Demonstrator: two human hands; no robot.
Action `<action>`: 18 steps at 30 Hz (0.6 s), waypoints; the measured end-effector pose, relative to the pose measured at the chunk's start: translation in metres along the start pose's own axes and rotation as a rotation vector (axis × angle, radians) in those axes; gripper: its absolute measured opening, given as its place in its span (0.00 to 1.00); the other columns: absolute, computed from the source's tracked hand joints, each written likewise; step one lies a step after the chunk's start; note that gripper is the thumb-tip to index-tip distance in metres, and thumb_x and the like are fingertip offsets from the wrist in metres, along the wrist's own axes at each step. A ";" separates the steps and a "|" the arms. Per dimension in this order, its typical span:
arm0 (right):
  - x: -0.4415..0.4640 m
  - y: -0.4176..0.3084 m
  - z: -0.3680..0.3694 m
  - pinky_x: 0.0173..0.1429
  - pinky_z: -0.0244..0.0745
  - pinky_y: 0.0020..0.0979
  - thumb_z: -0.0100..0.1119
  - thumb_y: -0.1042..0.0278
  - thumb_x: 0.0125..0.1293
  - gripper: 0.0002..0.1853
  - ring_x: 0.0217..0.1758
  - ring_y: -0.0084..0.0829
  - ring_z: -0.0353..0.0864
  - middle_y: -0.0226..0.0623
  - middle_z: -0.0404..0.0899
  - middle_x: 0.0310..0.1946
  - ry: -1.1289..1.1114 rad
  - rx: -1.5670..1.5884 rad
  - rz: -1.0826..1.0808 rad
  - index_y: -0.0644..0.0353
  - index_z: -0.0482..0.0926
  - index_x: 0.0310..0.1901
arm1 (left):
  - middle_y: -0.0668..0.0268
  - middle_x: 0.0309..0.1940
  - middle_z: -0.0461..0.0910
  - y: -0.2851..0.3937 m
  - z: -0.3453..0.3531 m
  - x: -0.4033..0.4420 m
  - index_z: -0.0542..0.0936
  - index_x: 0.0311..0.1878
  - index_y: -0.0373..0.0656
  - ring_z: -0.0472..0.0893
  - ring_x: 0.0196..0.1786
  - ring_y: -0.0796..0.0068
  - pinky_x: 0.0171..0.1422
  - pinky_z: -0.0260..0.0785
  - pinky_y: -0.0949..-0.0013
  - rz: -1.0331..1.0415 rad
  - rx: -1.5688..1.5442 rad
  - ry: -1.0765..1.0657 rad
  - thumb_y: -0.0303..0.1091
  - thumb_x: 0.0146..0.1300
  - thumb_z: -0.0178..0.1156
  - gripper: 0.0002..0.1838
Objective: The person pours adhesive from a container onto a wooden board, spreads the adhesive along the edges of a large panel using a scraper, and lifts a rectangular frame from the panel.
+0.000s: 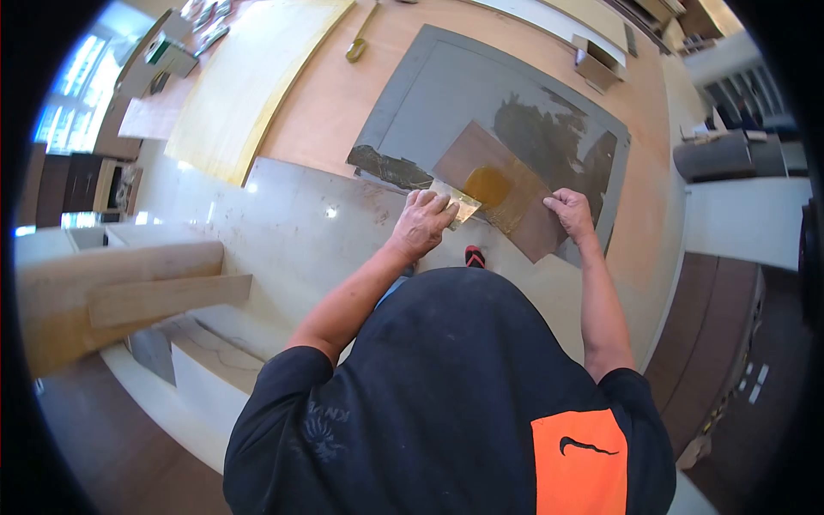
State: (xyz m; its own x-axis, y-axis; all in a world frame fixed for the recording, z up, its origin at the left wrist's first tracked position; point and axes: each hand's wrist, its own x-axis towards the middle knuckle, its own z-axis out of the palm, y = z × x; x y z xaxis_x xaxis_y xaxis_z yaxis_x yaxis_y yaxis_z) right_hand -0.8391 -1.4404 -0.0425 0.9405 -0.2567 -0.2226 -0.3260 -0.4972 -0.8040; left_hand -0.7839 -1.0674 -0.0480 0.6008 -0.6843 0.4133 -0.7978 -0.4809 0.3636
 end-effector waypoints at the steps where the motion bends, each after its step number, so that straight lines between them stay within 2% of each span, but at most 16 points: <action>1: 0.007 0.002 -0.001 0.34 0.71 0.26 0.70 0.66 0.60 0.09 0.27 0.16 0.73 0.26 0.80 0.22 -0.036 -0.002 -0.022 0.63 0.85 0.32 | 0.64 0.51 0.78 0.005 0.004 0.002 0.82 0.53 0.46 0.74 0.56 0.62 0.62 0.63 0.53 -0.011 0.024 0.004 0.29 0.55 0.58 0.20; 6: 0.036 0.008 -0.004 0.34 0.71 0.26 0.70 0.67 0.60 0.08 0.27 0.16 0.74 0.26 0.80 0.23 -0.170 0.016 -0.161 0.63 0.85 0.33 | 0.65 0.50 0.77 0.034 0.027 0.016 0.81 0.53 0.46 0.73 0.56 0.62 0.63 0.62 0.55 -0.063 0.135 0.009 0.29 0.55 0.59 0.20; 10: 0.049 0.023 -0.007 0.35 0.71 0.26 0.70 0.67 0.61 0.08 0.27 0.16 0.74 0.26 0.81 0.23 -0.252 0.096 -0.134 0.63 0.85 0.33 | 0.65 0.52 0.77 0.061 0.045 0.015 0.81 0.55 0.46 0.74 0.57 0.62 0.65 0.63 0.54 -0.146 0.176 -0.069 0.30 0.55 0.57 0.22; 15: 0.052 0.021 -0.007 0.35 0.71 0.24 0.68 0.70 0.63 0.06 0.28 0.15 0.73 0.23 0.81 0.25 -0.310 0.262 -0.111 0.64 0.85 0.33 | 0.65 0.52 0.77 0.080 0.055 0.009 0.82 0.54 0.46 0.74 0.57 0.61 0.65 0.63 0.54 -0.212 0.218 -0.034 0.29 0.55 0.57 0.21; 18: 0.054 0.020 -0.011 0.35 0.71 0.23 0.68 0.72 0.63 0.05 0.28 0.14 0.73 0.21 0.80 0.25 -0.311 0.256 -0.151 0.65 0.85 0.33 | 0.65 0.52 0.77 0.080 0.057 0.003 0.82 0.54 0.46 0.74 0.58 0.61 0.65 0.64 0.54 -0.202 0.240 -0.026 0.29 0.54 0.58 0.21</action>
State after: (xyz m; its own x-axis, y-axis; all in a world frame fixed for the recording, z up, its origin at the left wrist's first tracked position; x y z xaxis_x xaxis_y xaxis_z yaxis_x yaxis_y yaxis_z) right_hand -0.7961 -1.4733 -0.0650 0.9726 0.0849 -0.2162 -0.1853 -0.2779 -0.9426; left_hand -0.8485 -1.1387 -0.0651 0.7496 -0.5736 0.3302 -0.6529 -0.7225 0.2273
